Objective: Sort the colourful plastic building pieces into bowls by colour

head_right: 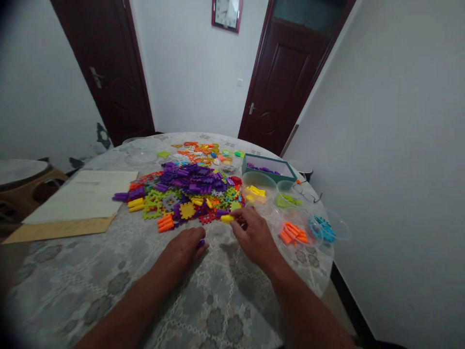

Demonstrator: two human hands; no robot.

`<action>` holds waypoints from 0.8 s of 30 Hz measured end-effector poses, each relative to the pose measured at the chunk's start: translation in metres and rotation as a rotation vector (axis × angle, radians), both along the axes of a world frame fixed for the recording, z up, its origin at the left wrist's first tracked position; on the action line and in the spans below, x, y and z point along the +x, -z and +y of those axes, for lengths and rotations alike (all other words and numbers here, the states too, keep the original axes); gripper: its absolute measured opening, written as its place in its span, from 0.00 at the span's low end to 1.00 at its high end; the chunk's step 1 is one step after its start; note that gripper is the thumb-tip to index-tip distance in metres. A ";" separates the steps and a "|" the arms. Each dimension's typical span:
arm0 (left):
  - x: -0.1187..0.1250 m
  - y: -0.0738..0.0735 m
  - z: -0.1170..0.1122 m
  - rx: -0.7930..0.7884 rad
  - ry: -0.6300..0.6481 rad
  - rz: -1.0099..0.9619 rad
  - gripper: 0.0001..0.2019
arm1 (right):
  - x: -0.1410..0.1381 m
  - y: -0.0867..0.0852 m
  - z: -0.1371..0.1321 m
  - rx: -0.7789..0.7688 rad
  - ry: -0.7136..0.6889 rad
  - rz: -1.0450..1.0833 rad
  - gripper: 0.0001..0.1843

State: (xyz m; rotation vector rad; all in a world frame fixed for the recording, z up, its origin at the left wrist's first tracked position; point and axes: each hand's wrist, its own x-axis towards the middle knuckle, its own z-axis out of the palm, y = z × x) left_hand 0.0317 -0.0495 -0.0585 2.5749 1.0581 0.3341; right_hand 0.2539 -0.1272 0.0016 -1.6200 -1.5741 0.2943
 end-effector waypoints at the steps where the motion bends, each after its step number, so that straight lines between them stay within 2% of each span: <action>1: 0.000 0.000 0.000 -0.009 -0.001 -0.003 0.03 | 0.013 -0.007 0.008 0.010 0.048 -0.021 0.11; 3: -0.001 -0.001 0.000 -0.023 -0.009 -0.037 0.02 | 0.041 -0.017 0.029 0.056 0.170 -0.064 0.13; 6: -0.004 -0.003 0.001 -0.068 -0.052 -0.207 0.04 | 0.077 -0.020 0.061 0.113 0.335 -0.117 0.17; 8: -0.006 -0.007 0.001 -0.135 -0.108 -0.369 0.07 | 0.087 -0.018 0.072 0.136 0.403 -0.131 0.20; 10: -0.008 -0.013 0.000 -0.218 -0.176 -0.531 0.08 | 0.083 -0.017 0.070 0.166 0.429 -0.126 0.21; 13: -0.009 -0.024 0.000 -0.373 -0.263 -0.722 0.11 | 0.052 -0.018 0.048 0.185 0.340 -0.059 0.18; 17: -0.010 -0.036 0.002 -0.527 -0.392 -0.798 0.16 | -0.016 -0.015 0.011 0.127 0.055 -0.019 0.13; 21: -0.012 -0.042 0.003 -0.549 -0.444 -0.846 0.16 | -0.073 0.007 -0.005 -0.029 -0.288 0.039 0.17; 24: -0.012 -0.042 0.002 -0.597 -0.447 -0.881 0.16 | -0.092 0.027 -0.003 -0.069 -0.321 0.159 0.17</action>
